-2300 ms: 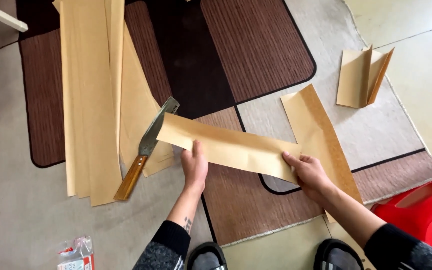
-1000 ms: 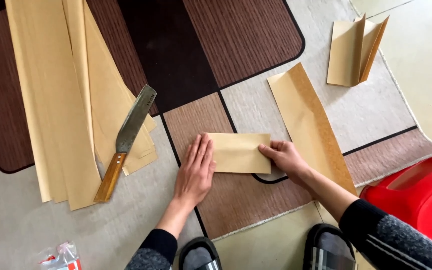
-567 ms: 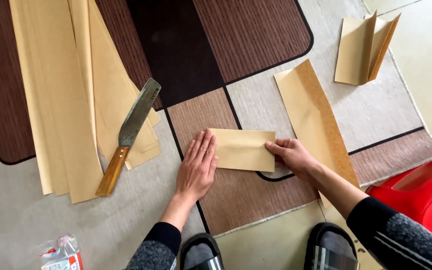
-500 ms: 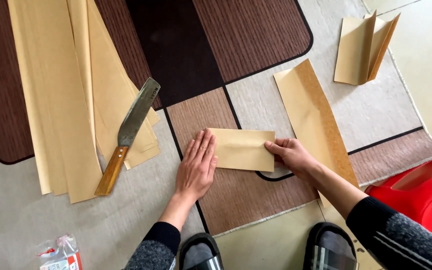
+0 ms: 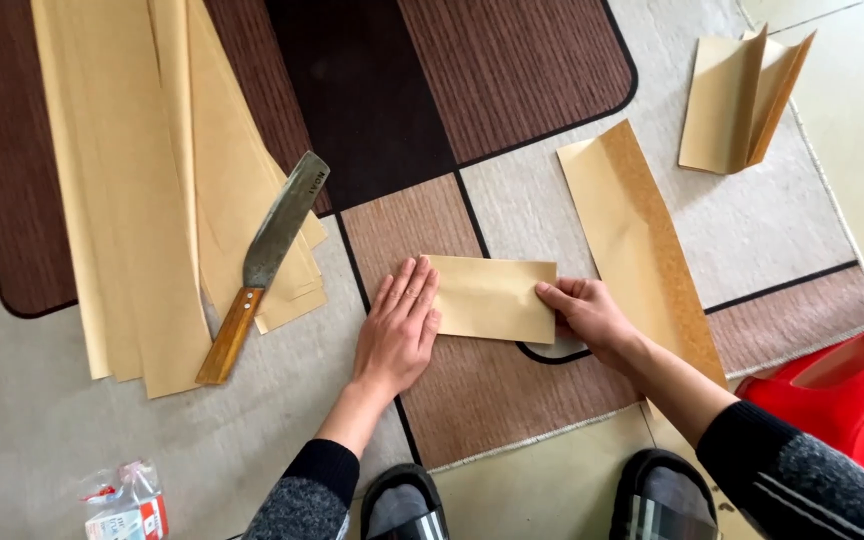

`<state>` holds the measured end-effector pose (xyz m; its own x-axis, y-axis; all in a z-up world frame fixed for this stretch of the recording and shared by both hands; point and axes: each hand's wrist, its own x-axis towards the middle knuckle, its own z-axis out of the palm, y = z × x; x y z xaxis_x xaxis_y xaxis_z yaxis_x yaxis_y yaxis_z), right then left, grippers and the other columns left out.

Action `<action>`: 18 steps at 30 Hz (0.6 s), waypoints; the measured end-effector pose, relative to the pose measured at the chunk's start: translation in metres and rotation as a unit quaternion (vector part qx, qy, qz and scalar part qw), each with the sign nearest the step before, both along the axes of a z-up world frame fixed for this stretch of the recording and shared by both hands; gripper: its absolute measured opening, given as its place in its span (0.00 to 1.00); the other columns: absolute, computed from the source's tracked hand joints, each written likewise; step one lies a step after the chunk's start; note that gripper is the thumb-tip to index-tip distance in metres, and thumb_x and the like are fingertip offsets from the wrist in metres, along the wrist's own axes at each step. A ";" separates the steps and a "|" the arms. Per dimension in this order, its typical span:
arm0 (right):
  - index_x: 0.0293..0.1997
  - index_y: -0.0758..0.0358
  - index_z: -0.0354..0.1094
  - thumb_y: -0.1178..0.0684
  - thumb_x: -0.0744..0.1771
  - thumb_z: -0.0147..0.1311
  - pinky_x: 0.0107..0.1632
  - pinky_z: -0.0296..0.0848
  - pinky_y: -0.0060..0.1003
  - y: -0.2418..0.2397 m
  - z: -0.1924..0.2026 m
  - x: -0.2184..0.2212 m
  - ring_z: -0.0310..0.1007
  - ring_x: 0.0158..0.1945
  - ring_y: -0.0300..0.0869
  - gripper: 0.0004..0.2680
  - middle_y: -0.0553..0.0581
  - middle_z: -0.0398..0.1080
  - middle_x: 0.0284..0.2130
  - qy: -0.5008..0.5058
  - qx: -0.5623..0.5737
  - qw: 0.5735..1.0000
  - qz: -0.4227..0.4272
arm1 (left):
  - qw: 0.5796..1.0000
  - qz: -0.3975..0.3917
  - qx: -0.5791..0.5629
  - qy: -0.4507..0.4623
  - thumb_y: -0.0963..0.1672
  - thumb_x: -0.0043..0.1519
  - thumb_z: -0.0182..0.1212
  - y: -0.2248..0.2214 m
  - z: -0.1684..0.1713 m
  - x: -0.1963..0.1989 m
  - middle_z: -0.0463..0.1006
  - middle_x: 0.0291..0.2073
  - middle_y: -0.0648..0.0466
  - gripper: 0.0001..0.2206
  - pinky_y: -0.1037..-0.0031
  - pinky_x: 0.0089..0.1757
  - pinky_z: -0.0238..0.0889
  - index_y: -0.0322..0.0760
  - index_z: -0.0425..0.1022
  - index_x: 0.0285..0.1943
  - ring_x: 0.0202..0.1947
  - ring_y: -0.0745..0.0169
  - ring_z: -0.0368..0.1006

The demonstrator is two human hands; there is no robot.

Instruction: Folding long strips of brown paper and using a knife to create sharp creases.

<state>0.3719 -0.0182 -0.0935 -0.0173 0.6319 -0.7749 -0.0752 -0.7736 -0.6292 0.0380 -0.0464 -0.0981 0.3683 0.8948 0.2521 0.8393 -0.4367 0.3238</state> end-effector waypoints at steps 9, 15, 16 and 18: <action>0.42 0.73 0.78 0.51 0.73 0.67 0.37 0.87 0.48 -0.001 0.007 -0.007 0.86 0.33 0.51 0.12 0.68 0.83 0.31 -0.038 0.037 0.999 -0.003 | 0.999 -0.026 0.037 0.012 0.51 0.76 0.59 0.024 -0.001 -0.032 0.79 0.75 0.63 0.19 0.48 0.75 0.53 0.54 0.81 0.75 0.80 0.54 0.66; 0.40 0.73 0.78 0.51 0.73 0.67 0.35 0.86 0.46 -0.001 0.022 -0.011 0.85 0.31 0.49 0.12 0.66 0.82 0.29 -0.050 0.051 0.997 0.003 | 0.985 -0.065 0.142 0.075 0.46 0.75 0.57 0.048 -0.008 -0.030 0.87 0.58 0.55 0.14 0.47 0.70 0.65 0.47 0.83 0.67 0.63 0.51 0.77; 0.39 0.72 0.77 0.50 0.73 0.66 0.34 0.85 0.43 -0.001 0.025 -0.012 0.85 0.29 0.47 0.12 0.64 0.81 0.27 -0.055 0.057 0.997 0.007 | 0.981 -0.072 0.160 0.080 0.44 0.75 0.55 0.053 -0.010 -0.030 0.88 0.52 0.56 0.12 0.48 0.68 0.68 0.46 0.83 0.64 0.57 0.53 0.79; 0.38 0.73 0.77 0.50 0.74 0.66 0.33 0.85 0.44 -0.002 0.020 -0.009 0.84 0.28 0.47 0.13 0.64 0.81 0.26 -0.054 0.068 0.996 0.018 | 0.982 -0.070 0.164 0.064 0.44 0.75 0.57 0.055 -0.012 -0.029 0.88 0.50 0.56 0.11 0.50 0.67 0.70 0.46 0.83 0.61 0.55 0.53 0.78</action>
<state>0.3626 -0.0204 -0.0736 0.0376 0.7321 -0.6802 0.0253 -0.6812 -0.7317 0.0086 0.0087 -0.1096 0.5298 0.7108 0.4626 0.7878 -0.6144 0.0419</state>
